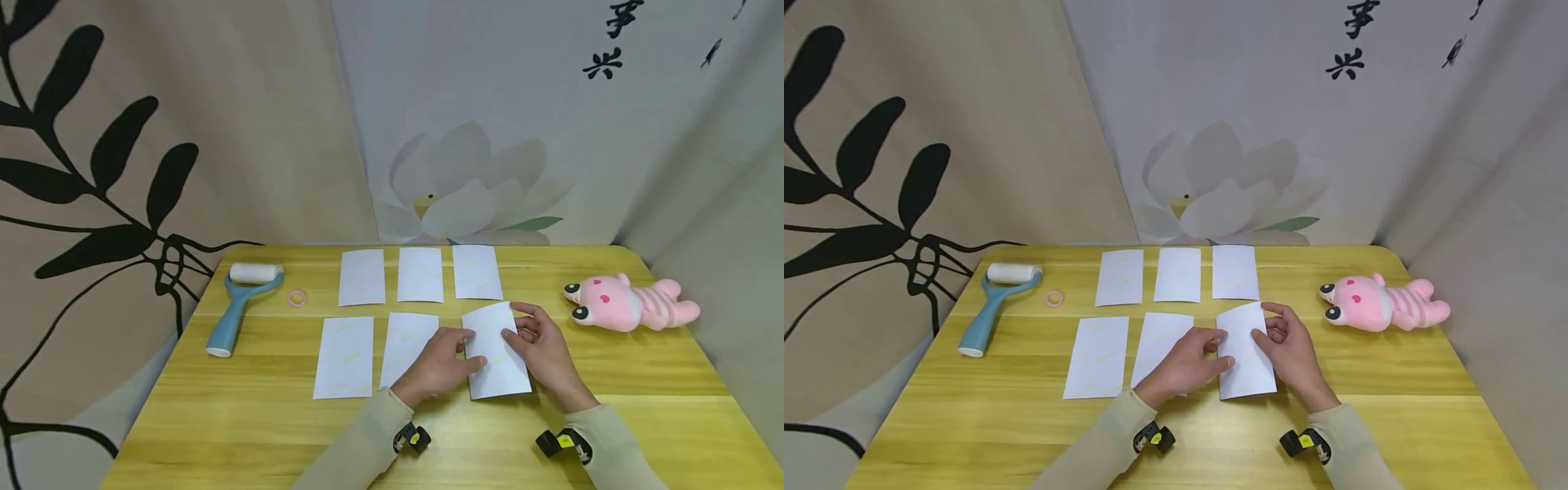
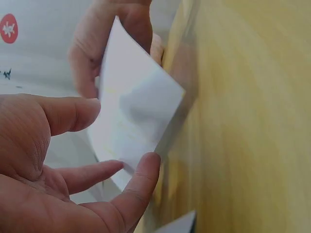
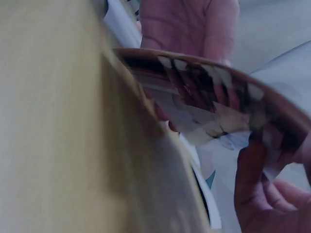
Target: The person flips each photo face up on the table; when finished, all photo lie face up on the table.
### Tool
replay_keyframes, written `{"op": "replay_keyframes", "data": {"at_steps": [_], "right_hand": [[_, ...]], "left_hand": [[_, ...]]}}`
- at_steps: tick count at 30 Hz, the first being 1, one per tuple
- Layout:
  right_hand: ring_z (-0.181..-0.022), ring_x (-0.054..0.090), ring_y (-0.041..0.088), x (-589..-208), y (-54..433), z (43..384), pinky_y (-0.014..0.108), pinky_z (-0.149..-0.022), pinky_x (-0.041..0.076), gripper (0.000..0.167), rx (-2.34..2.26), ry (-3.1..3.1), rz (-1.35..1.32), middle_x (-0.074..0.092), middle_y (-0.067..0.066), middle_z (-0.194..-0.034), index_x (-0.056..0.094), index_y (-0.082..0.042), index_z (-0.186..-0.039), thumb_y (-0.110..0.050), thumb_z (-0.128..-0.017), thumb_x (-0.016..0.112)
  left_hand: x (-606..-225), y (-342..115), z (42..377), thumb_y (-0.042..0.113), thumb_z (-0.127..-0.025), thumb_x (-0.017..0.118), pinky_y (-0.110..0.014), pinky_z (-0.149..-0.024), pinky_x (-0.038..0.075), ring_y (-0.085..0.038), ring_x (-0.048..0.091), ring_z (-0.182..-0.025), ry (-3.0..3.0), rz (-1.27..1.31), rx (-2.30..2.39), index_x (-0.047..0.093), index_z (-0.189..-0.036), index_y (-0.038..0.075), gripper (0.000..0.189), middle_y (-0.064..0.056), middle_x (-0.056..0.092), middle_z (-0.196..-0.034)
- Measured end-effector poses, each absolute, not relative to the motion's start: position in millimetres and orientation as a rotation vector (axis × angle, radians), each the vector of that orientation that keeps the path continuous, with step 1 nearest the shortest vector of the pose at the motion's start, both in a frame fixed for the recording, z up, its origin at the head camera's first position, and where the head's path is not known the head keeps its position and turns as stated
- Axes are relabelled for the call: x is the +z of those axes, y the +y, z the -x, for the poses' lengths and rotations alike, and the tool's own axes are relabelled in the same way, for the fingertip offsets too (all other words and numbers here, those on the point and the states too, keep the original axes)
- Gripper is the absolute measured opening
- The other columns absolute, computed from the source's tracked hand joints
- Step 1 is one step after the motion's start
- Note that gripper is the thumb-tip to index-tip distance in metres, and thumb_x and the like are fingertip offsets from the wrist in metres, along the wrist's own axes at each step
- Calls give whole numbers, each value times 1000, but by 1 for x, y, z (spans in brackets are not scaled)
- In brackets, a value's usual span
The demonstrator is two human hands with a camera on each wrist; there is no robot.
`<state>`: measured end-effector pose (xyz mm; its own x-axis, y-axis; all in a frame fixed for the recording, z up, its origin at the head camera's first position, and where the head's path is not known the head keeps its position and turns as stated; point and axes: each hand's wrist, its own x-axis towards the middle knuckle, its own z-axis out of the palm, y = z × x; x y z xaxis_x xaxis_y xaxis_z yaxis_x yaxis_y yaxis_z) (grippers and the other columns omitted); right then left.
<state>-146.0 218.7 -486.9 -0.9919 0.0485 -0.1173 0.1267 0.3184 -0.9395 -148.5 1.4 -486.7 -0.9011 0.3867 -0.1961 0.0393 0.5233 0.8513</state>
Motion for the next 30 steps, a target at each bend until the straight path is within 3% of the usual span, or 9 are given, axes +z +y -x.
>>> {"op": "replay_keyframes", "data": {"at_steps": [5,10,16,19,23,30], "right_hand": [[-95,70,3,-472,211,142,21,-79,60,50,-1908,2482,-62,70,7,-113,54,-4,-148,-20,-103,72],[-97,68,5,-463,202,138,24,-77,62,40,-1992,2400,2,69,-4,-109,63,5,-135,-23,-107,66],[-94,70,8,-464,196,138,26,-76,63,37,-2008,2403,76,71,16,-118,66,4,-132,-23,-107,65],[-93,69,8,-465,193,139,26,-76,62,35,-2000,2420,103,73,16,-117,68,4,-131,-22,-107,65],[-94,71,8,-467,191,140,28,-77,64,35,-2009,2403,132,74,10,-114,68,5,-132,-21,-108,64],[-97,71,9,-465,198,143,31,-78,65,34,-1944,2455,199,67,28,-124,66,6,-131,-18,-107,65]], "left_hand": [[-481,3,147,34,-100,73,-28,-87,51,-17,61,-107,2369,-411,1441,63,-145,7,53,-8,66,-118],[-473,8,141,39,-103,67,-28,-90,60,-14,71,-115,2193,-376,1631,55,-152,12,57,-3,69,-128],[-467,12,137,44,-105,66,-39,-87,65,-14,74,-109,2006,-321,1766,49,-154,16,60,-9,65,-139],[-466,9,136,42,-104,68,-39,-86,65,-13,73,-109,1984,-306,1790,49,-154,18,59,-6,64,-139],[-466,6,138,31,-105,66,-39,-84,66,-15,74,-106,1958,-275,1845,50,-155,15,55,-4,65,-130],[-471,2,148,7,-102,55,-34,-79,66,-17,75,-99,1929,-243,1953,58,-145,3,43,-11,67,-116]]}}
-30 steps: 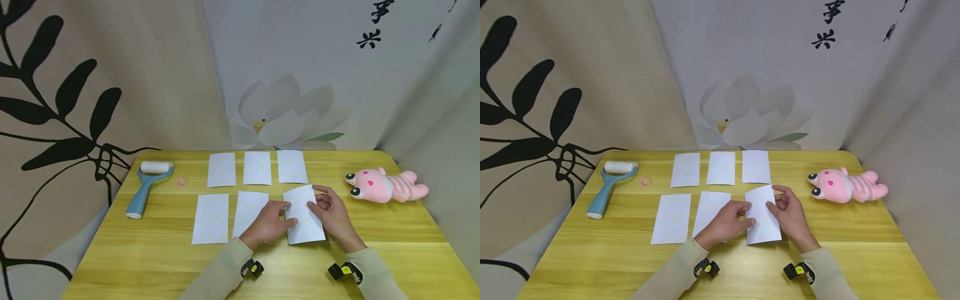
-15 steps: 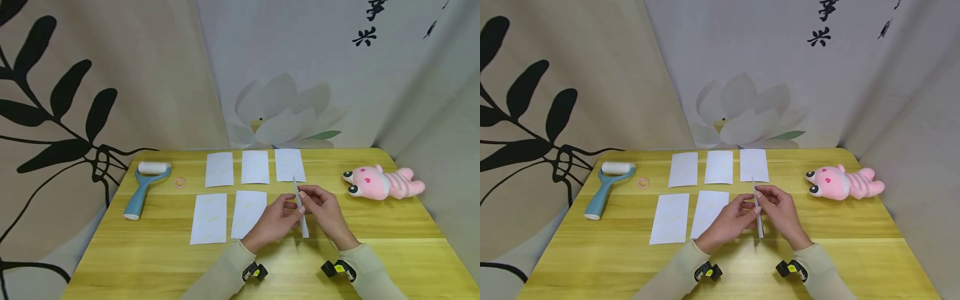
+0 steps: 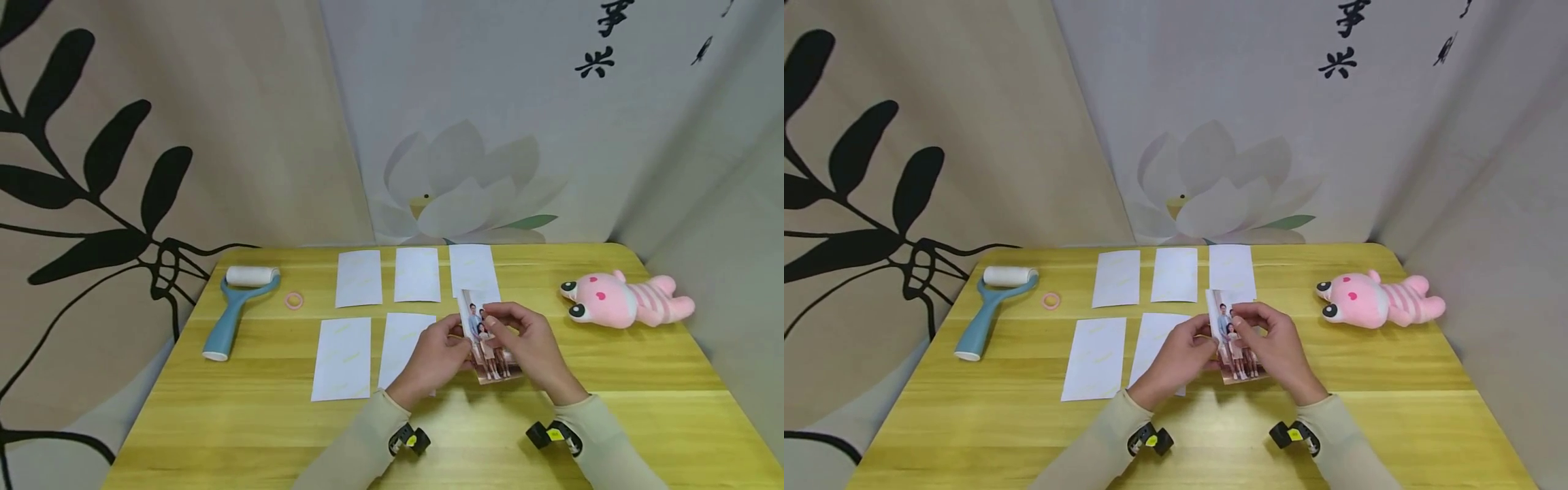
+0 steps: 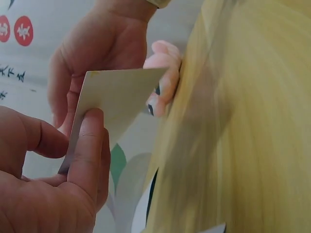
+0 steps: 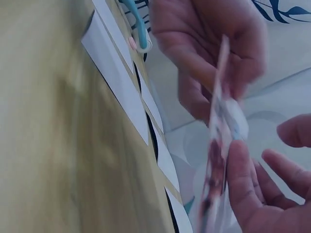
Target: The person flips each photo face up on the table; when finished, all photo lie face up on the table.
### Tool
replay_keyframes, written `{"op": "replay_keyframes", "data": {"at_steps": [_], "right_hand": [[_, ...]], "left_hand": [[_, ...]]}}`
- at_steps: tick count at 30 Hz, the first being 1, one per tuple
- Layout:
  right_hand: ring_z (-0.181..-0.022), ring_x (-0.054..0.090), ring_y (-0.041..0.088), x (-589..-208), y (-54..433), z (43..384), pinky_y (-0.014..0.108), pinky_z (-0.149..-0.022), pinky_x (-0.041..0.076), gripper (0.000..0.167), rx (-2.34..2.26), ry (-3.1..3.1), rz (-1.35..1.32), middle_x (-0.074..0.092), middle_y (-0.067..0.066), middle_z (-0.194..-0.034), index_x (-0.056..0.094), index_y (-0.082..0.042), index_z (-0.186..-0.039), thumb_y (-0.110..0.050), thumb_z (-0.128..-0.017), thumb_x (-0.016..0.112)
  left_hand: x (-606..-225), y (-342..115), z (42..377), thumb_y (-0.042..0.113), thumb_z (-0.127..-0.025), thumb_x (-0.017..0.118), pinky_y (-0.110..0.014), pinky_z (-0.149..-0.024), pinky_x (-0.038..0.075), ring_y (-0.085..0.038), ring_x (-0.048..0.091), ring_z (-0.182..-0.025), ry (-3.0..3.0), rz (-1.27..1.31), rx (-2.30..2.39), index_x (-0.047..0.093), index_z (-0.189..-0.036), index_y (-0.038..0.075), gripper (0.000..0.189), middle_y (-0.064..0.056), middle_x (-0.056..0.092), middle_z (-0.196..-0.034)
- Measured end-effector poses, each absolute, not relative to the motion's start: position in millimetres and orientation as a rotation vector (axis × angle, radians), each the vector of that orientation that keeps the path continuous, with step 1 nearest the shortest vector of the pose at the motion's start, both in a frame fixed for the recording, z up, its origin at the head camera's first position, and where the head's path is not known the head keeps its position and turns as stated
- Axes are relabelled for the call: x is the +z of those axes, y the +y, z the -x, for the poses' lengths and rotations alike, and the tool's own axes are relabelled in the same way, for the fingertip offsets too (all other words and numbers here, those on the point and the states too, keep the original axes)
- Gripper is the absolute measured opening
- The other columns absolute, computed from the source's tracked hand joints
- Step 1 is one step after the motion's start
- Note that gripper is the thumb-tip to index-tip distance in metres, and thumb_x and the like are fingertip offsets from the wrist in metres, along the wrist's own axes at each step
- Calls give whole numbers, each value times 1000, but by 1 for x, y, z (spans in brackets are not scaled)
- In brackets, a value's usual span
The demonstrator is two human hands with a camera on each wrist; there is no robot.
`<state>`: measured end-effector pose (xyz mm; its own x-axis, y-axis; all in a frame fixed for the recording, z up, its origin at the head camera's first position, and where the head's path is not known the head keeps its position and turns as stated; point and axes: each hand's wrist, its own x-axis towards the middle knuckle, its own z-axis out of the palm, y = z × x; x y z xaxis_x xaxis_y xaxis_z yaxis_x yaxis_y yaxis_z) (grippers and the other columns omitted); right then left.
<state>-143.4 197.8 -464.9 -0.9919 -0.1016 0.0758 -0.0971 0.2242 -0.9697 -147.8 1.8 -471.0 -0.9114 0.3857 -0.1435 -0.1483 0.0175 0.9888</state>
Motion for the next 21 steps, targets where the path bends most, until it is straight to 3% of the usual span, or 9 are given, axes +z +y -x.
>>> {"op": "replay_keyframes", "data": {"at_steps": [4,7,11,15,21], "right_hand": [[-105,67,10,-465,207,147,23,-83,62,34,-1793,2628,127,69,20,-126,69,-1,-131,-24,-106,67],[-113,64,18,-469,215,150,15,-87,56,34,-1653,2754,51,69,13,-130,70,-7,-132,-29,-106,66],[-118,62,27,-476,225,153,12,-86,50,36,-1535,2854,-36,66,14,-135,70,-9,-135,-29,-106,67],[-110,64,27,-481,234,156,15,-81,52,37,-1524,2824,-91,68,17,-132,68,-7,-137,-27,-105,68],[-92,65,16,-486,240,157,20,-74,55,37,-1538,2728,-106,70,18,-118,67,-2,-137,-19,-104,69]], "left_hand": [[-475,-2,152,7,-104,55,-32,-79,65,-16,72,-99,1950,-228,1930,55,-148,1,44,-11,63,-116],[-478,-5,154,8,-106,55,-32,-79,65,-14,69,-99,1968,-215,1915,51,-152,0,47,-11,60,-119],[-481,-5,157,5,-105,55,-33,-79,66,-14,68,-95,1970,-208,1937,50,-152,-2,48,-13,60,-118],[-487,-3,160,1,-104,56,-34,-78,66,-16,66,-89,1953,-174,1964,50,-151,-4,48,-13,60,-114],[-494,-1,163,0,-104,58,-33,-76,66,-16,68,-87,1963,-157,1953,47,-153,-1,51,-15,64,-115]]}}
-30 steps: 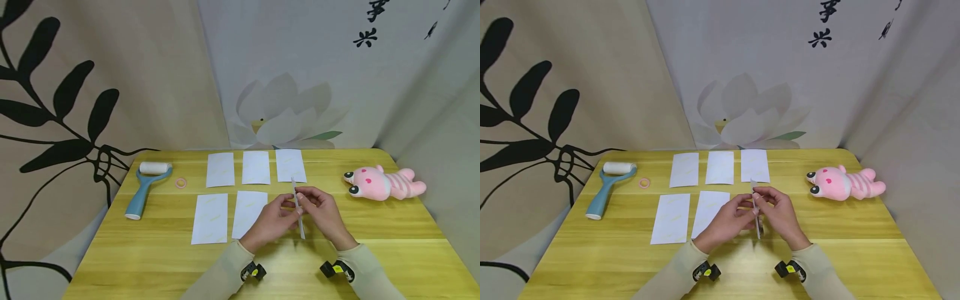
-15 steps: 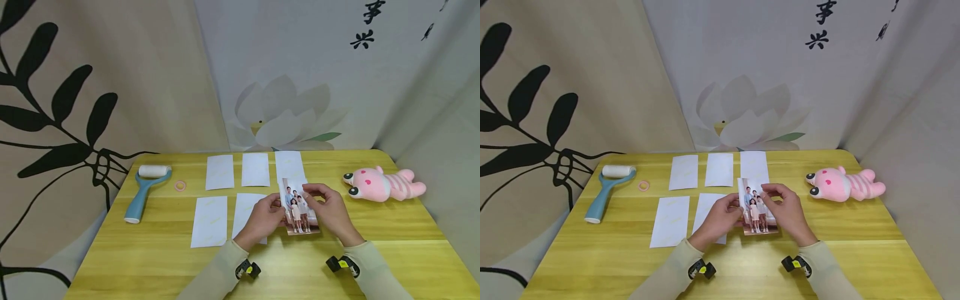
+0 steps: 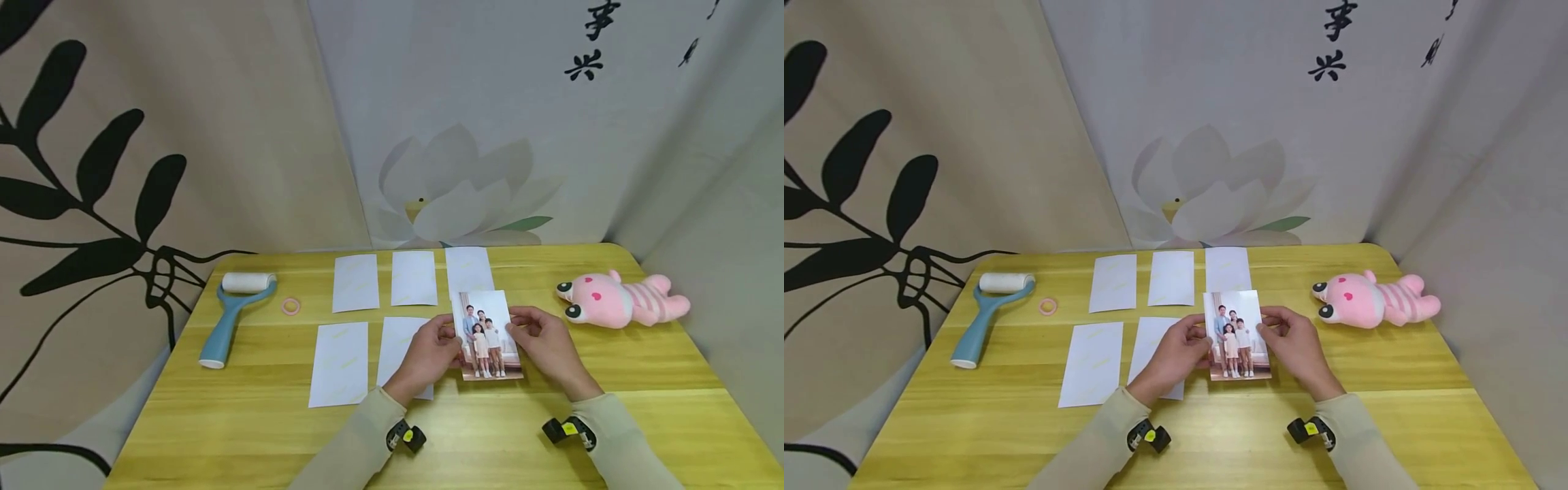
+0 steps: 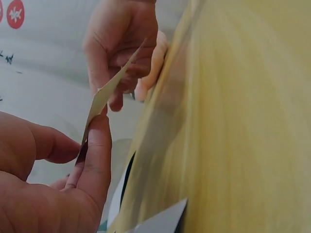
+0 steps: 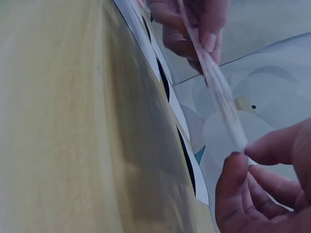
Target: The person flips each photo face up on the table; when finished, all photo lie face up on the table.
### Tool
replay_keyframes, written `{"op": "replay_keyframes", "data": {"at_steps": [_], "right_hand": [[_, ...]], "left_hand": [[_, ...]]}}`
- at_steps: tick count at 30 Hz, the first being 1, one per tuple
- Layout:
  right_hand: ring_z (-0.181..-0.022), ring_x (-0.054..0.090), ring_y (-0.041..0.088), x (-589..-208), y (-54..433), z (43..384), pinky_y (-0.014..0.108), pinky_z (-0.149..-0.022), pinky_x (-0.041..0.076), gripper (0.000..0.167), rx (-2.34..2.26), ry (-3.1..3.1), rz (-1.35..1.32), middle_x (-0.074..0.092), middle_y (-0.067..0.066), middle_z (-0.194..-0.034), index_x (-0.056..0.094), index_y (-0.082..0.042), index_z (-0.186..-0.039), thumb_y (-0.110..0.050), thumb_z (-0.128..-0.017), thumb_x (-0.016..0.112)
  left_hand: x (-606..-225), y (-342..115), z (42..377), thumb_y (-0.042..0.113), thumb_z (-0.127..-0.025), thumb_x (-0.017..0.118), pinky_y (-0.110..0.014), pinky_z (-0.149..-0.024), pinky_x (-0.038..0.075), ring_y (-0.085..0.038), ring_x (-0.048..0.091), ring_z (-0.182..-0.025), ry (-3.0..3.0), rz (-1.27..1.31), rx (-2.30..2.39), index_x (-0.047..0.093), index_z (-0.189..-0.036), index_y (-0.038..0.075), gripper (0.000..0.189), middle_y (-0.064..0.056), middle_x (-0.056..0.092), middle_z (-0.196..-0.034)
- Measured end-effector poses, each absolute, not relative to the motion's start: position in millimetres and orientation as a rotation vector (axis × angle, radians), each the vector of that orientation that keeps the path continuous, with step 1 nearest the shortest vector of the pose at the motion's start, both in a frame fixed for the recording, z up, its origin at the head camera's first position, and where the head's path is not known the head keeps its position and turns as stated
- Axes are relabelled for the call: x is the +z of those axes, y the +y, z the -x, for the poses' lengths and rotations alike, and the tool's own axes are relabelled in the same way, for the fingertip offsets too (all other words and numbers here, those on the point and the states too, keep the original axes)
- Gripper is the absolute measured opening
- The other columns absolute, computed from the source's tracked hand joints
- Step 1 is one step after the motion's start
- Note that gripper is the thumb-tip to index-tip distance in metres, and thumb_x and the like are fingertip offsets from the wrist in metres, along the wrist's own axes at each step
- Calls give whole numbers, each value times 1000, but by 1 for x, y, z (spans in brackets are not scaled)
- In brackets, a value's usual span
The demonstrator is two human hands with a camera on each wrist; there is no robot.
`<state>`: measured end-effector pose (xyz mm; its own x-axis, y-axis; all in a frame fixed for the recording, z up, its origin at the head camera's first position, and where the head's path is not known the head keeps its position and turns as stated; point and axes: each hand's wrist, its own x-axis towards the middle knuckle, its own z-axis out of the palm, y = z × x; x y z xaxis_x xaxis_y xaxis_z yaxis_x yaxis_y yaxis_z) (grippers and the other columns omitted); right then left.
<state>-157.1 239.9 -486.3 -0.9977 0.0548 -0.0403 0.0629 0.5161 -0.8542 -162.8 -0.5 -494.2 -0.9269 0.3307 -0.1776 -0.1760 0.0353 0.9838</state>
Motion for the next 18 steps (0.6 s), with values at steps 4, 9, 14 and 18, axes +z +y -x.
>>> {"op": "replay_keyframes", "data": {"at_steps": [4,9,14,18], "right_hand": [[-86,66,15,-488,242,157,26,-68,60,39,-1595,2632,-127,68,21,-115,64,0,-139,-12,-103,68],[-91,67,21,-492,243,157,31,-69,63,45,-1565,2554,-165,66,22,-120,60,0,-145,-12,-103,68],[-94,68,23,-496,244,156,32,-69,65,47,-1479,2529,-176,65,22,-121,58,3,-146,-9,-102,68],[-95,68,22,-497,244,154,31,-69,64,47,-1415,2557,-156,66,21,-120,58,5,-145,-8,-102,68]], "left_hand": [[-497,-1,163,2,-104,61,-32,-73,65,-17,71,-94,2045,-139,1909,46,-153,5,51,-16,67,-119],[-500,-2,162,1,-103,64,-29,-74,65,-17,71,-99,2097,-128,1858,49,-152,1,51,-16,66,-125],[-501,-3,161,3,-102,64,-28,-76,65,-16,70,-100,2097,-148,1809,52,-150,-6,50,-17,64,-127],[-501,-4,159,10,-102,66,-29,-80,64,-19,72,-107,2179,-196,1702,58,-146,-4,47,-17,65,-129]]}}
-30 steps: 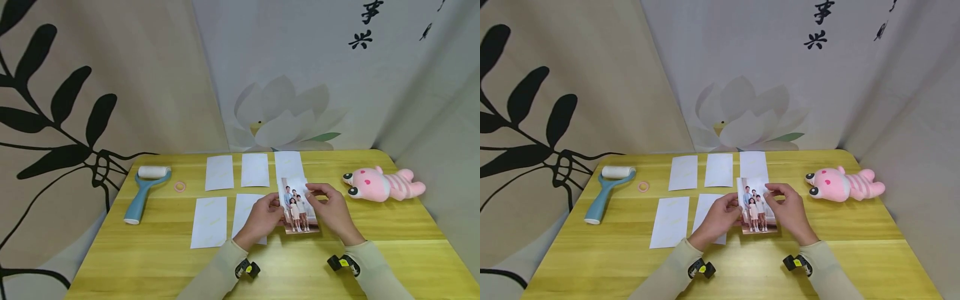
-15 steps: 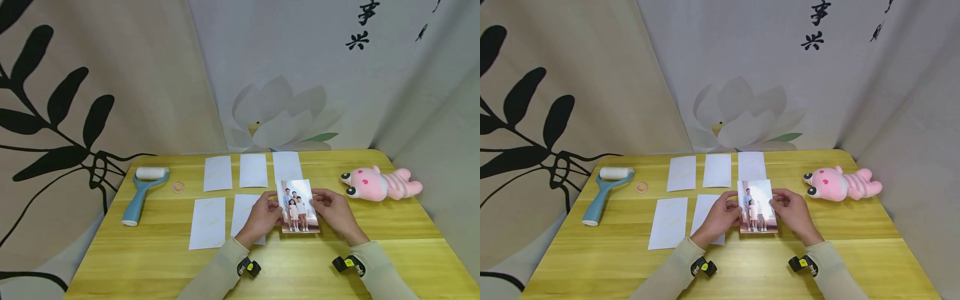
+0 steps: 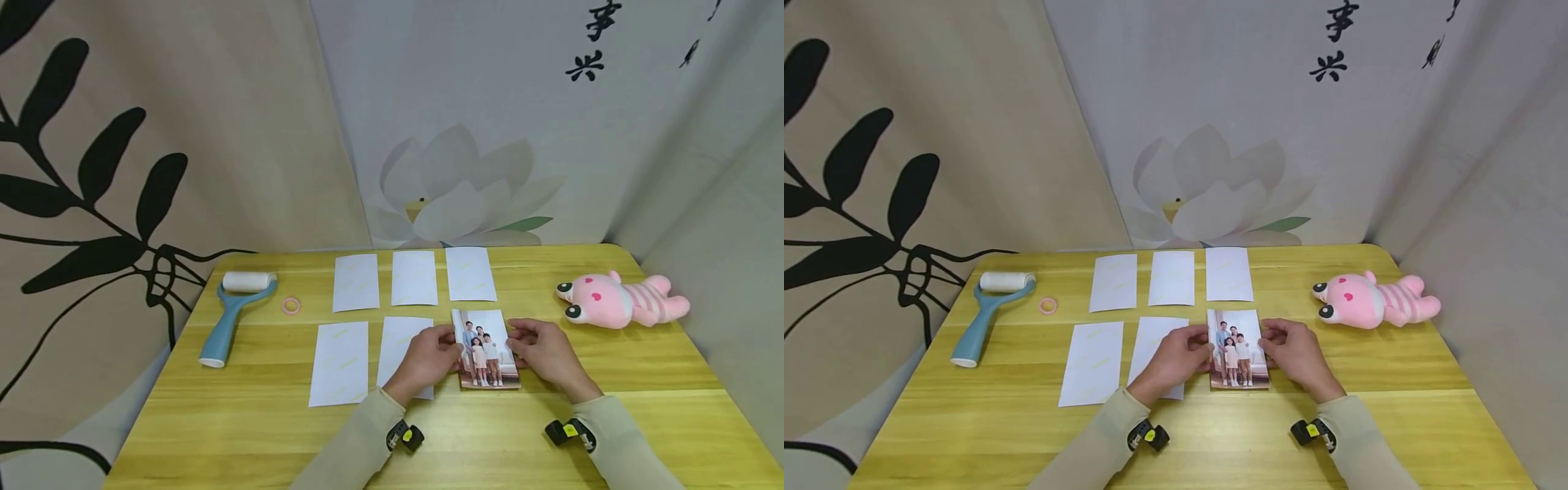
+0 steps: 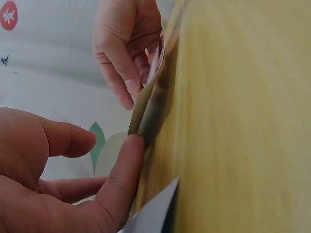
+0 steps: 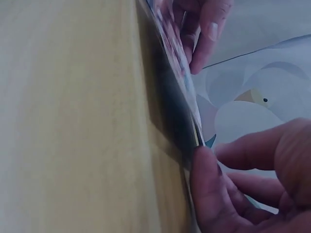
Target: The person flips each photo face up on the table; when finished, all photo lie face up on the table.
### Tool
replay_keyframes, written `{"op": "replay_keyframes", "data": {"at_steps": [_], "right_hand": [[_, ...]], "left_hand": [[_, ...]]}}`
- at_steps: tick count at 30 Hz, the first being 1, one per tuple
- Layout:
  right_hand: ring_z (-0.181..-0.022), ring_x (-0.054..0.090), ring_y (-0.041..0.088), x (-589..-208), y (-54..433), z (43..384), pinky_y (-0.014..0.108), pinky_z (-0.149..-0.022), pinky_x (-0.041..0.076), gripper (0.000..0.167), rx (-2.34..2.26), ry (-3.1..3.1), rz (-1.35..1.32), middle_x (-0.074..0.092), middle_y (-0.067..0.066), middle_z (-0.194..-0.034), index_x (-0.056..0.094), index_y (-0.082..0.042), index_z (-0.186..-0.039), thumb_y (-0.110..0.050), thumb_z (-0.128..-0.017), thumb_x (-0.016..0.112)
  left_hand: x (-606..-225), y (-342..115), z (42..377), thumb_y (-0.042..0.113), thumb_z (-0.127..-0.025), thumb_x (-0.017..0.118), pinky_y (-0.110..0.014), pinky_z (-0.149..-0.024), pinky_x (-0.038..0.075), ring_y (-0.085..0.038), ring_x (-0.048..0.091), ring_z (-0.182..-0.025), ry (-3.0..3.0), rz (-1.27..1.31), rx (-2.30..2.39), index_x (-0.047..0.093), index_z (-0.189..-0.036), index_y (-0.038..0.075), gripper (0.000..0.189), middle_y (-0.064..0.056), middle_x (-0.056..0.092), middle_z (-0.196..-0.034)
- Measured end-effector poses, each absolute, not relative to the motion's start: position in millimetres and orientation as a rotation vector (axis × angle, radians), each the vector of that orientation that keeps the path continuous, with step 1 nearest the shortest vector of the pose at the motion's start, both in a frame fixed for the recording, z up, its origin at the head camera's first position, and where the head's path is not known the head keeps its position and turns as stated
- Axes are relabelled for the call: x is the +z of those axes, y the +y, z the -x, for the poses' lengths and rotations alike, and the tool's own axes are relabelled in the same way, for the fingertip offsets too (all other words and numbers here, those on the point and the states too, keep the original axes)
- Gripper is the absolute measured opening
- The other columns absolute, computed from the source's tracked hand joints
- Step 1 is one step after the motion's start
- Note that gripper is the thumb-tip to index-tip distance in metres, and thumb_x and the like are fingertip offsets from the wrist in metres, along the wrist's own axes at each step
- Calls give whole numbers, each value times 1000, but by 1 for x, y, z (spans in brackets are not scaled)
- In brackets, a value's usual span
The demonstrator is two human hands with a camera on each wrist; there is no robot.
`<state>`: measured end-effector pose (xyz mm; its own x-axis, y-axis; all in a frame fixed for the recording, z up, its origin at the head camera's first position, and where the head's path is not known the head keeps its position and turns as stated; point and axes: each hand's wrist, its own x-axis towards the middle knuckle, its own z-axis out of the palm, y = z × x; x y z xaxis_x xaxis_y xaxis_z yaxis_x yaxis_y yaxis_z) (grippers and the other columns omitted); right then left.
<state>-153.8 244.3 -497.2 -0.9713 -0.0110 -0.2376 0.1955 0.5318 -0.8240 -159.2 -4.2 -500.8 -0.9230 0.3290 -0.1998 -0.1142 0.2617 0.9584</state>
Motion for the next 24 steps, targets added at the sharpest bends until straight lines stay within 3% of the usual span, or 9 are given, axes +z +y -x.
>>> {"op": "replay_keyframes", "data": {"at_steps": [7,15,24], "right_hand": [[-96,70,22,-498,242,152,30,-69,65,44,-1379,2592,-133,69,21,-119,61,5,-143,-11,-102,69],[-99,71,23,-494,242,149,29,-71,64,44,-1282,2654,-111,71,19,-120,63,3,-141,-20,-103,69],[-100,75,24,-485,235,152,34,-82,59,40,-1207,2817,23,77,12,-113,71,0,-131,-27,-102,71]], "left_hand": [[-495,-5,157,24,-104,66,-40,-102,58,-25,72,-120,2365,-247,1497,58,-149,0,51,-15,69,-136],[-489,-9,156,30,-104,65,-43,-103,58,-25,72,-121,2370,-257,1462,57,-150,2,54,-14,71,-136],[-482,-29,159,33,-106,63,-42,-99,59,-27,70,-122,2330,-273,1516,59,-148,5,51,-11,68,-137]]}}
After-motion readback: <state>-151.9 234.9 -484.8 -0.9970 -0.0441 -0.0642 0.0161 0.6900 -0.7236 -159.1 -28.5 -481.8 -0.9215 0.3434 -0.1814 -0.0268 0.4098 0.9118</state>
